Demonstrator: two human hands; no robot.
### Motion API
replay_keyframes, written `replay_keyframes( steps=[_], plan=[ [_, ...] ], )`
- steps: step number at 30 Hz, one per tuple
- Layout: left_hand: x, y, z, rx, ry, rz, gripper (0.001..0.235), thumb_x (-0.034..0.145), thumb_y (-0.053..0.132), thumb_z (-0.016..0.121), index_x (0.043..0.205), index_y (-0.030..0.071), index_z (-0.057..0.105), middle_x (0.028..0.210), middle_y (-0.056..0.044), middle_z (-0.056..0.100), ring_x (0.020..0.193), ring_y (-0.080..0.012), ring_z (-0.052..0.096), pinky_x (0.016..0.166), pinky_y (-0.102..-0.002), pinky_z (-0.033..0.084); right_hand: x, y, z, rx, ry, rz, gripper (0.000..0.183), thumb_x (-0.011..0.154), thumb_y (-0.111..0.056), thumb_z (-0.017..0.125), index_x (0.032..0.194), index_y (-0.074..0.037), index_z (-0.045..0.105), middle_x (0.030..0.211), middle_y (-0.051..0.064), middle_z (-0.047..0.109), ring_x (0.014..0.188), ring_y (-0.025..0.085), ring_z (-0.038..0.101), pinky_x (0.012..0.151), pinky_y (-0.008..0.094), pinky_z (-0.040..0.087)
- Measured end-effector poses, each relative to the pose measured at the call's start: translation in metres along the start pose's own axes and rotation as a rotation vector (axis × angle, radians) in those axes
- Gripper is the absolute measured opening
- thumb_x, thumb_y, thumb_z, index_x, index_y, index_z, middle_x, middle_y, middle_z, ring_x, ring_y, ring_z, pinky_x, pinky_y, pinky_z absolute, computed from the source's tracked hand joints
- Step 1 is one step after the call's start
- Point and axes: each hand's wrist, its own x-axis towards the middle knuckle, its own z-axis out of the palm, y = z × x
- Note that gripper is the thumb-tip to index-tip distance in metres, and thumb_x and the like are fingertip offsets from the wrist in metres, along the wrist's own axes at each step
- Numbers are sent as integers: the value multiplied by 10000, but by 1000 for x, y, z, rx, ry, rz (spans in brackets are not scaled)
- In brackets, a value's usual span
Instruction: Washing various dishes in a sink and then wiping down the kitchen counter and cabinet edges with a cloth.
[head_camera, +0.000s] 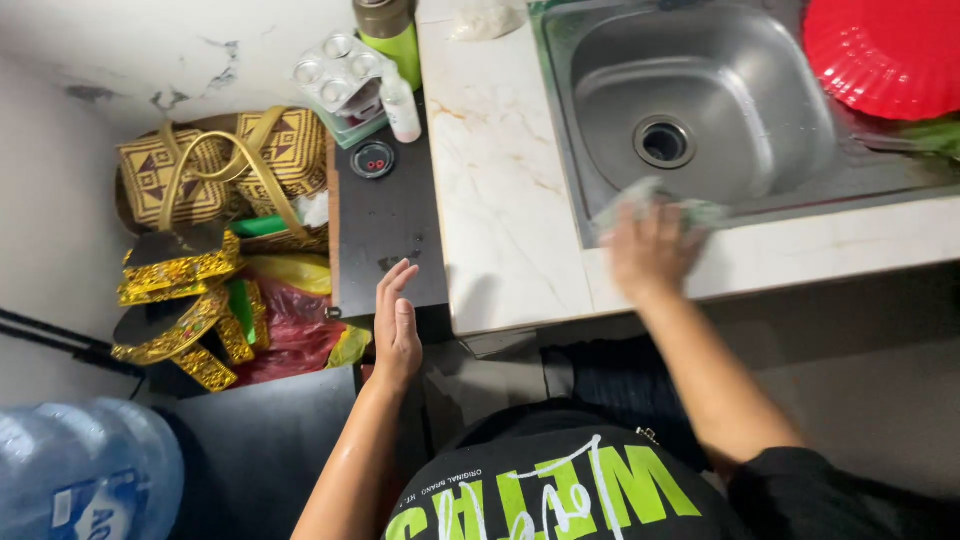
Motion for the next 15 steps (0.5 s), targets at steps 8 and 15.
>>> replay_keyframes(
  steps=[8, 15],
  plan=[
    [24, 14, 14, 63, -180, 36, 513, 1111, 414, 367, 1352, 36, 617, 1518, -202, 481, 1420, -366, 470, 1165, -440, 367, -36, 20, -31, 69, -12, -636, 544, 980, -545, 508, 1474, -318, 513, 1550, 155, 462, 1450, 409, 380, 1190, 638, 209],
    [16, -4, 7, 96, -114, 7, 483, 1120, 387, 370, 1300, 42, 655, 1483, -181, 530, 1397, -349, 510, 1169, -435, 381, 61, 176, -7, 32, -116, 290, 721, 1010, -634, 276, 1624, -256, 253, 1676, 198, 170, 1523, 475, 128, 1185, 664, 28]
  ],
)
